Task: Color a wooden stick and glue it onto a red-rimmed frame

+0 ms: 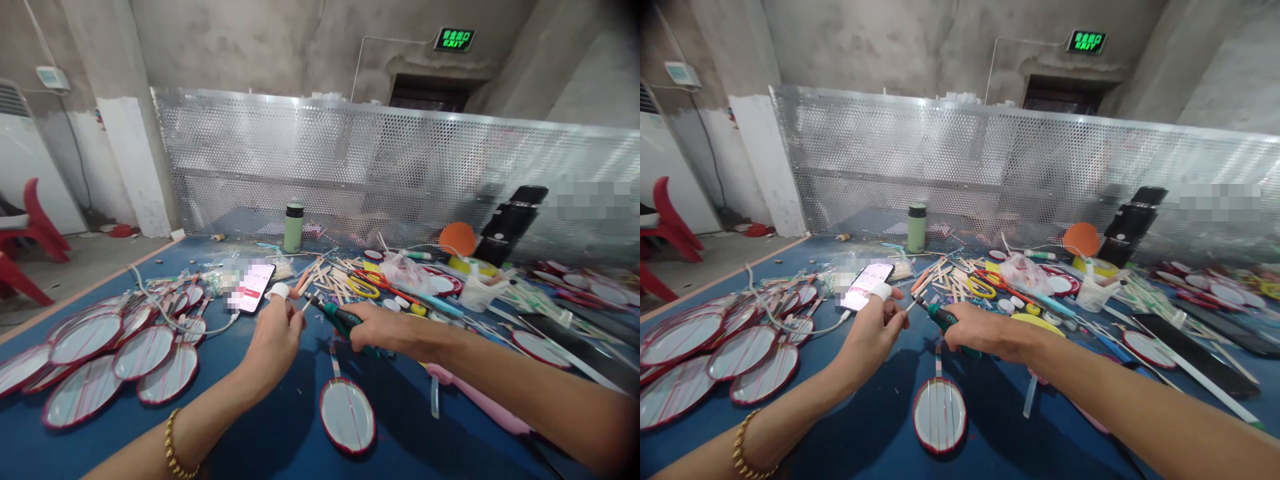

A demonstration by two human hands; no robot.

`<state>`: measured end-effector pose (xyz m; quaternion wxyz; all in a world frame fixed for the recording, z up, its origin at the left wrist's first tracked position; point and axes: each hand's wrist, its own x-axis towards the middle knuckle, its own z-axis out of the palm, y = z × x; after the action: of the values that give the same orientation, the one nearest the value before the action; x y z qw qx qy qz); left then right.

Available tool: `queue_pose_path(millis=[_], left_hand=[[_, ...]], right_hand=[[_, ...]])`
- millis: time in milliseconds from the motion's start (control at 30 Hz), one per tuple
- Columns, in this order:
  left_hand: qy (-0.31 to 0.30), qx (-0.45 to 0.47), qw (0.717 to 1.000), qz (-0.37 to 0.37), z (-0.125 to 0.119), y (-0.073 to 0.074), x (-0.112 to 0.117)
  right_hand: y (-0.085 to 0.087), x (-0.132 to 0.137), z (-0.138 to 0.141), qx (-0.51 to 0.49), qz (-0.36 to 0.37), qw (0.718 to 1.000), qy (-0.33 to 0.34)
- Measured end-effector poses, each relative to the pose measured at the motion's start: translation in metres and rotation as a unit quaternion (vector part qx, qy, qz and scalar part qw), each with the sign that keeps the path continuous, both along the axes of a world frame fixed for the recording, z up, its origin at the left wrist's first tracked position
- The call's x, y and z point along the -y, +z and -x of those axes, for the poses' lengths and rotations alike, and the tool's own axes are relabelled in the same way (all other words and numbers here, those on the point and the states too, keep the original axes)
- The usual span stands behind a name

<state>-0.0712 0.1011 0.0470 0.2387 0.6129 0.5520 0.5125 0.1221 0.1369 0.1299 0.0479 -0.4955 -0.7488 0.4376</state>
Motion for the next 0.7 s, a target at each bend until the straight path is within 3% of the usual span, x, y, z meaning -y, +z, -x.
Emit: queue_pose_path(millis=[500, 700], left_hand=[[-0.013, -0.008, 1.0, -0.002, -0.0027, -0.0015, -0.0016], [0.0, -0.008, 1.0, 0.006, -0.0028, 0.0008, 0.0009]], right_hand=[[-0.0011, 0.0009, -0.0048, 0.035, -0.009, 0.999, -0.023], [-0.0004, 0.0025, -0.0051, 0.015, -0.017, 0.999, 0.023]])
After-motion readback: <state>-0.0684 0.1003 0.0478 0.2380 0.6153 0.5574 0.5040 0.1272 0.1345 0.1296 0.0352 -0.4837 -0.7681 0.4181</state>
